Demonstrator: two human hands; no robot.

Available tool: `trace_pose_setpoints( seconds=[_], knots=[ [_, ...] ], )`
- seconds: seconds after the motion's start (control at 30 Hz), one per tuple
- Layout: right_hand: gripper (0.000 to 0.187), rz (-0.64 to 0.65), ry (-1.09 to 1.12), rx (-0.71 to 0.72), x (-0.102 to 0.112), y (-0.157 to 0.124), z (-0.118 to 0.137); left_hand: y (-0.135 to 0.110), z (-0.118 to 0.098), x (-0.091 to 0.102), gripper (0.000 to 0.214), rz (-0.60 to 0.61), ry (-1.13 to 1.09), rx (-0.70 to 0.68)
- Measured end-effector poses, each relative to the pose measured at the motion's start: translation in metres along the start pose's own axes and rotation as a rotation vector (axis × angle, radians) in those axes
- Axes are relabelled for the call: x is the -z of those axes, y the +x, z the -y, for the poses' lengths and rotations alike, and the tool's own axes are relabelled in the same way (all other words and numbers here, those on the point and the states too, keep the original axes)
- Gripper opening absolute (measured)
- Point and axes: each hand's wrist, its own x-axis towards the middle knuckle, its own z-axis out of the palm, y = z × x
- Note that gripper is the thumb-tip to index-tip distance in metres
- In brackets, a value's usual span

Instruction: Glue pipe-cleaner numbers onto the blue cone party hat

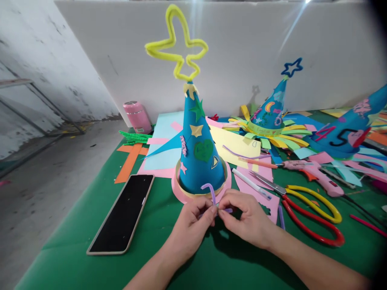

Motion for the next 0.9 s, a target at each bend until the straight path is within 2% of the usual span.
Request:
trace_pose_setpoints(
  seconds=[0.2,0.37,0.47,0.67,0.9],
  knots=[
    [0.010,-0.015,0.003,0.055,-0.0006,-0.0021,-0.0026,0.0008,-0.0008,0.0008,0.031,0.003,-0.024,0.015],
    [0.012,-0.054,-0.011,0.112,0.0023,-0.0036,-0.0068,0.0020,0.0007,0.0018,0.031,0.023,-0.152,0.094],
    [0.013,-0.075,-0.034,0.145,0.0038,-0.0046,-0.0076,0.0006,0.0006,0.0027,0.030,0.033,-0.190,0.085],
    [0.016,-0.107,-0.008,0.149,0.0034,-0.0066,-0.0096,-0.0024,-0.0046,0.0033,0.021,0.010,-0.034,-0.003],
    [0.015,-0.079,0.016,0.159,0.0016,-0.0075,-0.0073,-0.0045,-0.0068,0.0026,0.027,0.028,0.017,-0.008]
  ],
)
